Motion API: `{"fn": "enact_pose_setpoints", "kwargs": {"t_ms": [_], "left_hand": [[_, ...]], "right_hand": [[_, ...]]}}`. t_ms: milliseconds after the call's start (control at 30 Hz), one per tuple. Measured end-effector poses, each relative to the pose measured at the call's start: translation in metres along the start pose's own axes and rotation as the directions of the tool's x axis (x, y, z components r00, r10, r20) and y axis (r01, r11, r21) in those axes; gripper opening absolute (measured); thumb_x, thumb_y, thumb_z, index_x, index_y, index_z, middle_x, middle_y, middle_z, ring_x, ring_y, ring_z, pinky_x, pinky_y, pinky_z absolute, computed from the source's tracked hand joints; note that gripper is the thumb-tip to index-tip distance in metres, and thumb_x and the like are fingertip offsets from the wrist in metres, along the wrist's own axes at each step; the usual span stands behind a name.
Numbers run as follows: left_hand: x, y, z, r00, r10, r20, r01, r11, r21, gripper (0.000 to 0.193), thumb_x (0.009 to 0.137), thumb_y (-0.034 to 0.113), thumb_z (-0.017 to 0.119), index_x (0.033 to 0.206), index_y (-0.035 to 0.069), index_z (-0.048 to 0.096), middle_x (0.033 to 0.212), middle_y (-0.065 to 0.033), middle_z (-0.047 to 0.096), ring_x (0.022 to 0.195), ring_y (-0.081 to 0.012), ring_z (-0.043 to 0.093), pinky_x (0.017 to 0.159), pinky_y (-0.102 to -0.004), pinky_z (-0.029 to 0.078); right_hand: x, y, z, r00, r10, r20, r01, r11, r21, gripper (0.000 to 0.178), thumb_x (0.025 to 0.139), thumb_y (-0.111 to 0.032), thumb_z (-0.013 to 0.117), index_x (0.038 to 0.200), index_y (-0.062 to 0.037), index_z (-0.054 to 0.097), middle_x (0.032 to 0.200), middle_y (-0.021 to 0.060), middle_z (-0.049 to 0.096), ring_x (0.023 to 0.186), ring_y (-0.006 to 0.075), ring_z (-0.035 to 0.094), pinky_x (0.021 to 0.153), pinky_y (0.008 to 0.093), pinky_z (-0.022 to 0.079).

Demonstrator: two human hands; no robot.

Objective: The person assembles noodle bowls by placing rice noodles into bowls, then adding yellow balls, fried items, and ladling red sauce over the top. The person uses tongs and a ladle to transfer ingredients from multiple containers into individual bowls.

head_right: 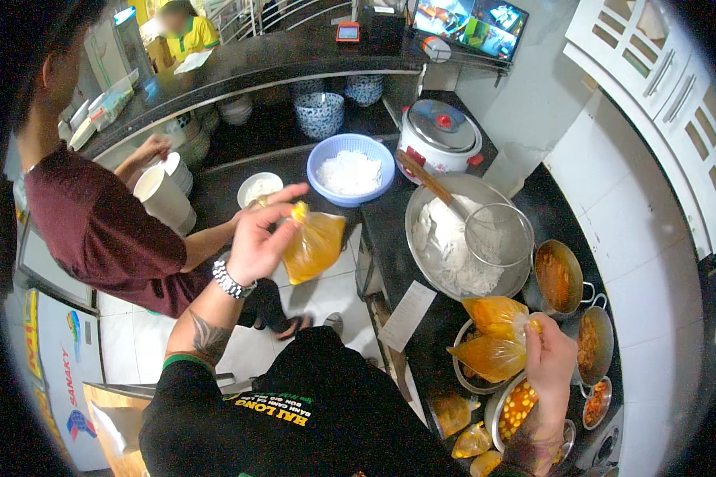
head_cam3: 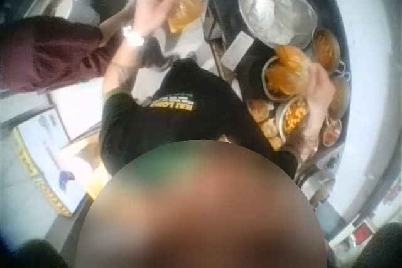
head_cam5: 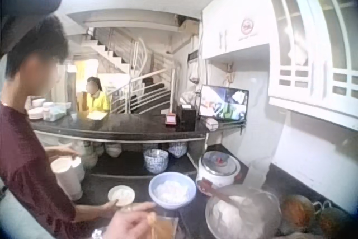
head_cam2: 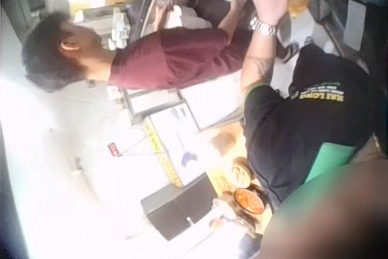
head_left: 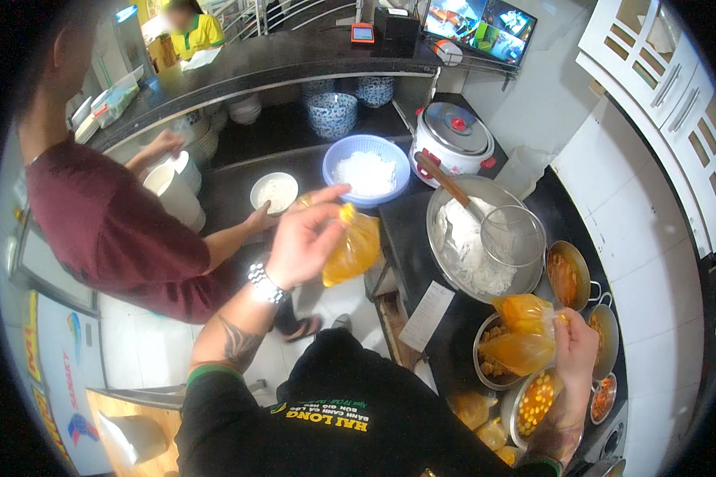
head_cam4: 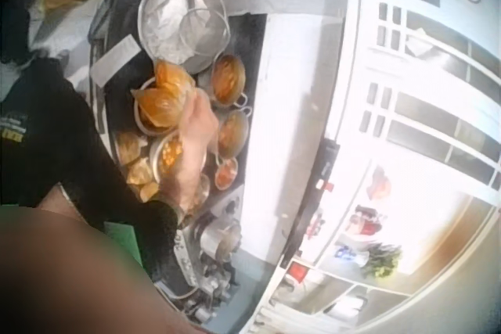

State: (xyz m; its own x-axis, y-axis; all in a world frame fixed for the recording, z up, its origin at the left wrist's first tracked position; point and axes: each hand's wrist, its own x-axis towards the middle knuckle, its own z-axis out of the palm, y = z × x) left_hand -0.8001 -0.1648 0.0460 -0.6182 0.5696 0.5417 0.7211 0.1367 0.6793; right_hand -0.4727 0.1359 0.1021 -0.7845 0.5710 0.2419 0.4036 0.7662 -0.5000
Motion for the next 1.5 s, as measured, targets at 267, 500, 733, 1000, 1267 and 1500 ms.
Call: {"fn": "enact_pose_setpoints", "kwargs": {"t_ms": [267,500,733,1000,1267,1500], "left_hand": [[0.071,-0.058,-0.089,0.973,-0.158,-0.169,0.167,0.985,0.041,0.010,0.085,0.005,0.058,0.085,-0.002,0.065,0.131,-0.0133,0.058,0.114,-0.0210,0.055,0.097,-0.0320,0.041],[0.138,-0.157,-0.183,0.933,-0.096,-0.346,0.177,0.961,0.213,0.011,0.086,0.006,0.059,0.087,-0.004,0.062,0.128,-0.0141,0.060,0.114,-0.0233,0.058,0.097,-0.0326,0.042],[0.249,-0.289,-0.327,0.980,-0.122,-0.155,0.149,0.972,0.179,0.006,0.086,-0.002,0.056,0.092,-0.003,0.058,0.134,-0.0133,0.055,0.117,-0.0195,0.053,0.099,-0.0324,0.039],[0.373,-0.455,-0.402,0.938,0.134,-0.321,0.143,0.693,0.707,0.015,0.088,0.012,0.059,0.098,0.002,0.063,0.129,-0.0176,0.058,0.113,-0.0362,0.058,0.094,-0.0428,0.044],[0.398,-0.524,-0.361,0.963,-0.088,-0.254,0.269,0.285,0.920,0.024,0.084,0.017,0.057,0.105,0.017,0.067,0.142,-0.0074,0.048,0.121,-0.0304,0.051,0.104,-0.0620,0.028],[0.367,-0.464,-0.326,1.000,-0.016,-0.011,0.016,0.346,0.938,0.047,0.083,0.013,0.058,0.130,0.012,0.054,0.149,-0.0147,0.035,0.131,-0.0363,0.040,0.110,-0.0537,0.028]], "right_hand": [[0.085,-0.053,0.020,0.959,-0.284,0.014,0.283,0.949,-0.137,0.011,0.086,-0.010,0.062,0.094,-0.0034,0.064,0.070,0.0186,0.061,0.062,0.0345,0.063,0.056,0.0360,0.048],[0.221,-0.147,0.062,0.884,-0.457,0.096,0.463,0.830,-0.311,0.015,0.087,-0.020,0.061,0.093,-0.0067,0.065,0.070,0.0165,0.062,0.064,0.0367,0.062,0.057,0.0422,0.049],[0.423,-0.328,0.160,0.840,-0.484,0.244,0.538,0.802,-0.259,0.019,0.089,-0.027,0.057,0.098,-0.0120,0.065,0.079,0.0189,0.066,0.076,0.0387,0.064,0.069,0.0483,0.052],[0.619,-0.525,0.376,0.751,-0.624,0.216,0.655,0.746,-0.123,0.027,0.084,-0.031,0.058,0.098,-0.0104,0.069,0.096,0.0150,0.070,0.091,0.0322,0.068,0.078,0.0446,0.054],[0.659,-0.615,0.543,0.857,-0.516,0.011,0.513,0.854,0.082,0.018,0.084,-0.020,0.060,0.094,-0.0056,0.065,0.087,0.0174,0.070,0.085,0.0353,0.068,0.075,0.0448,0.054],[0.628,-0.578,0.517,0.884,-0.463,-0.055,0.442,0.795,0.415,0.048,0.081,-0.041,0.067,0.107,-0.0013,0.058,0.111,0.0226,0.057,0.103,0.0400,0.059,0.086,0.0451,0.050]]}}
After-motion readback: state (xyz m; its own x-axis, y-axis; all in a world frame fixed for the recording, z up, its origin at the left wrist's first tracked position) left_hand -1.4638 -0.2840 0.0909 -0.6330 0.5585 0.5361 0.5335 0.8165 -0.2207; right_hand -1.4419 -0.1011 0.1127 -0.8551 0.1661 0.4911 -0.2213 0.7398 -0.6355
